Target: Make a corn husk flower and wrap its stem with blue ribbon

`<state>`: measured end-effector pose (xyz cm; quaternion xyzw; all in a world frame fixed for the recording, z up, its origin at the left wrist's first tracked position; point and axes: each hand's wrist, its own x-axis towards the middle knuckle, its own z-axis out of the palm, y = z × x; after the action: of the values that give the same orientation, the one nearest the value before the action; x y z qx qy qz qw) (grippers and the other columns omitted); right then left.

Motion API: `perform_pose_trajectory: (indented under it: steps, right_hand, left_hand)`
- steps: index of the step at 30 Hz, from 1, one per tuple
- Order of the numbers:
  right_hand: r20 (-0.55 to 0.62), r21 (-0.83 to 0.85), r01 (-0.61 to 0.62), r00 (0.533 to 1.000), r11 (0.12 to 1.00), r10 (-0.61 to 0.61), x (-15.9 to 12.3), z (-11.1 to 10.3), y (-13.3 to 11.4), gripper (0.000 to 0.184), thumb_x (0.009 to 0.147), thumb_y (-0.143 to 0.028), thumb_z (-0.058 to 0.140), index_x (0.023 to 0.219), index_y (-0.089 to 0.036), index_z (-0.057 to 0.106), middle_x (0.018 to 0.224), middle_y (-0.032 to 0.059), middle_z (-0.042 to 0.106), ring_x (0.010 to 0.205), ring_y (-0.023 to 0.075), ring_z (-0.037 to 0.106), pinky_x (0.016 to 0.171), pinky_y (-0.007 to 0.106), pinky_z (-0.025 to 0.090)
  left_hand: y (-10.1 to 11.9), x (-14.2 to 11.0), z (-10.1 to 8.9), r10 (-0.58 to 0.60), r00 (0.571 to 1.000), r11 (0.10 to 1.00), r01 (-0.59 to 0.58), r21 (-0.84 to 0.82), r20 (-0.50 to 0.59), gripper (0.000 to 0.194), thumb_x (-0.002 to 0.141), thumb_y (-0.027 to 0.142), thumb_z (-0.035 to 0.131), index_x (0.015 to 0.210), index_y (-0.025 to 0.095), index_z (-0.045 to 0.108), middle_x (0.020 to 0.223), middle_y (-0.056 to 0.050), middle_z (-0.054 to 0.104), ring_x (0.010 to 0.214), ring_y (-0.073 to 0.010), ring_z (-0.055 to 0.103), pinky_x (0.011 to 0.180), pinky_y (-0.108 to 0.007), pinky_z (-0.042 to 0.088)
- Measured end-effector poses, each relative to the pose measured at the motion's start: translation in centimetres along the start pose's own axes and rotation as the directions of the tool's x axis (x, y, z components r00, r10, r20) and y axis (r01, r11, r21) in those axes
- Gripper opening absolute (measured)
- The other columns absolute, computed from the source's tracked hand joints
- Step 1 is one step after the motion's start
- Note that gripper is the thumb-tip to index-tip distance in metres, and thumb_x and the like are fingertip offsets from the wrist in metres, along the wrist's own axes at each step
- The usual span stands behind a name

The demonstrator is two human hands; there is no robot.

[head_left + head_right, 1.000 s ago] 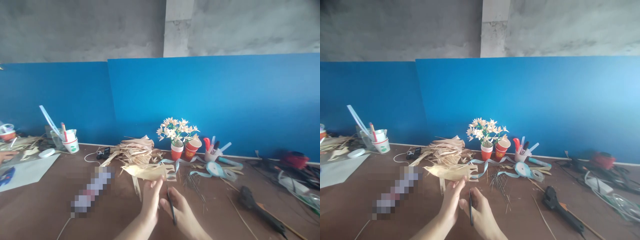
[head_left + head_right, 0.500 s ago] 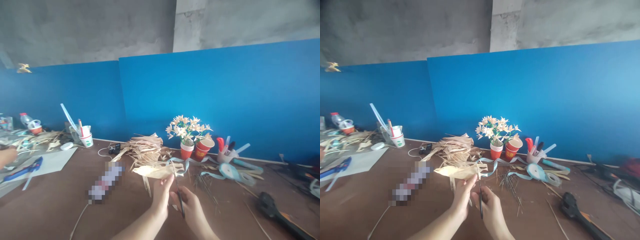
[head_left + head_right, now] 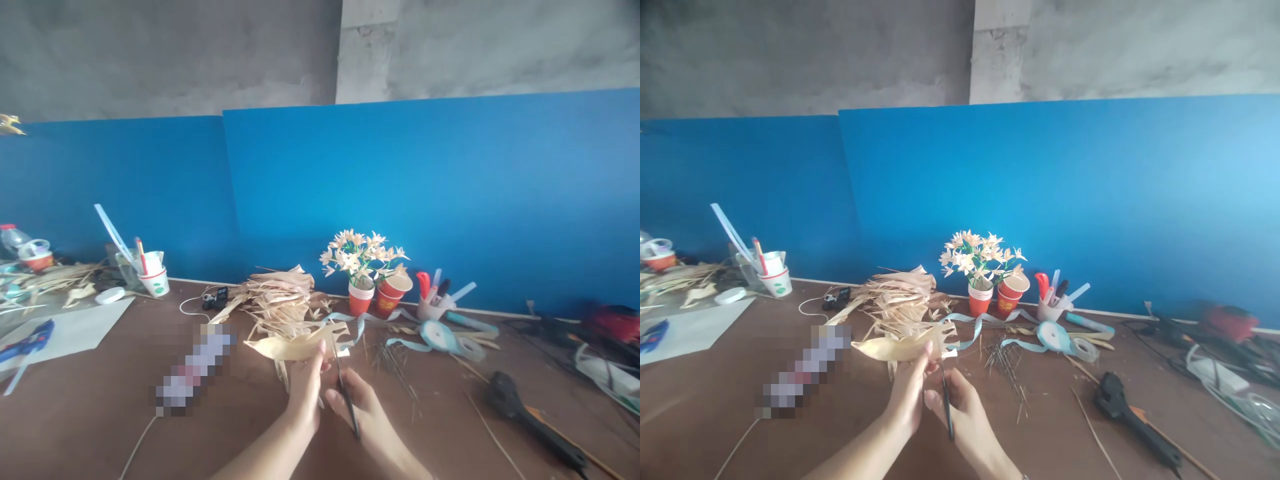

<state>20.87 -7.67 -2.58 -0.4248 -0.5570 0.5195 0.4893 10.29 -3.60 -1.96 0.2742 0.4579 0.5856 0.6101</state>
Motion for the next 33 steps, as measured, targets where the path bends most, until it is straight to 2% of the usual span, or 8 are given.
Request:
perform_pose_trajectory:
  steps: [2,9,14,17,20,26,29,33]
  right_hand:
    - [-0.009,0.002,0.003,1.000,1.000,-0.003,0.0,-0.1,0.1,0.032,0.074,-0.045,0.068,0.087,-0.016,0.062,0.079,0.0030,0.061,0.078,0.0176,0.054,0.075,0.027,0.044]
    - [-0.102,-0.020,-0.044,0.994,0.999,0.042,0.0,0.1,0.6,0.036,0.070,-0.048,0.070,0.071,-0.014,0.060,0.061,-0.0013,0.054,0.056,0.0099,0.044,0.050,0.019,0.034]
    - [-0.099,-0.020,-0.156,0.983,0.988,0.153,0.3,0.1,0.5,0.043,0.069,-0.056,0.067,0.075,-0.015,0.058,0.047,-0.0066,0.044,0.040,0.0060,0.034,0.036,0.018,0.028]
    - [-0.134,-0.017,-0.175,0.976,0.984,0.171,0.5,0.0,0.2,0.046,0.066,-0.059,0.067,0.077,-0.015,0.057,0.047,-0.0073,0.044,0.038,0.0058,0.035,0.034,0.018,0.030]
    - [-0.165,-0.027,-0.185,0.970,0.982,0.179,0.7,-0.1,0.1,0.047,0.065,-0.060,0.068,0.073,-0.016,0.055,0.043,-0.0088,0.040,0.035,0.0050,0.032,0.031,0.017,0.027]
    - [-0.152,0.032,-0.156,0.976,0.987,0.159,1.1,-0.3,0.4,0.044,0.064,-0.057,0.070,0.072,-0.016,0.055,0.041,-0.0091,0.041,0.034,0.0048,0.034,0.033,0.017,0.029]
    - [-0.177,0.023,-0.164,0.970,0.986,0.165,1.2,-0.6,0.2,0.047,0.066,-0.059,0.068,0.076,-0.014,0.056,0.038,-0.0098,0.039,0.032,0.0046,0.032,0.032,0.017,0.025]
    - [-0.235,0.017,-0.181,0.955,0.983,0.180,1.3,-1.1,-0.3,0.049,0.064,-0.062,0.067,0.073,-0.017,0.051,0.037,-0.0099,0.040,0.032,0.0058,0.036,0.034,0.017,0.026]
  left_hand:
    - [0.0,0.1,0.0,0.021,1.000,1.000,-0.021,-0.005,0.014,0.049,0.064,0.050,0.073,0.093,0.011,0.069,0.089,-0.013,0.070,0.080,-0.0210,0.064,0.071,-0.029,0.049]
    - [0.2,0.6,-0.2,0.026,1.000,0.999,-0.026,0.020,0.012,0.049,0.060,0.050,0.075,0.089,0.011,0.071,0.091,-0.015,0.071,0.079,-0.0230,0.066,0.068,-0.030,0.049]
    - [0.5,0.5,-0.2,0.007,1.000,0.999,-0.007,0.048,-0.001,0.048,0.058,0.048,0.078,0.087,0.010,0.072,0.088,-0.013,0.072,0.071,-0.0188,0.063,0.064,-0.028,0.049]
    - [0.7,0.2,-0.1,-0.025,0.998,0.995,0.021,0.098,0.049,0.046,0.059,0.049,0.077,0.084,0.011,0.072,0.078,-0.010,0.072,0.066,-0.0179,0.062,0.061,-0.027,0.049]
    - [0.9,0.1,0.0,-0.017,0.997,0.995,0.008,0.104,0.082,0.042,0.059,0.048,0.077,0.080,0.011,0.073,0.076,-0.010,0.072,0.069,-0.0196,0.064,0.062,-0.027,0.049]
    - [1.0,-0.1,0.2,-0.103,0.965,0.994,0.089,0.070,0.241,0.052,0.063,0.051,0.073,0.096,0.011,0.071,0.087,-0.015,0.073,0.067,-0.0267,0.068,0.050,-0.031,0.051]
    - [1.0,-0.3,0.3,-0.059,0.968,0.997,0.047,0.057,0.244,0.052,0.060,0.049,0.075,0.093,0.010,0.071,0.083,-0.015,0.073,0.072,-0.0278,0.069,0.054,-0.032,0.052]
    - [1.1,0.2,0.1,0.007,0.968,0.999,-0.017,0.039,0.250,0.047,0.061,0.045,0.076,0.091,0.011,0.070,0.081,-0.013,0.072,0.076,-0.0266,0.068,0.062,-0.033,0.051]
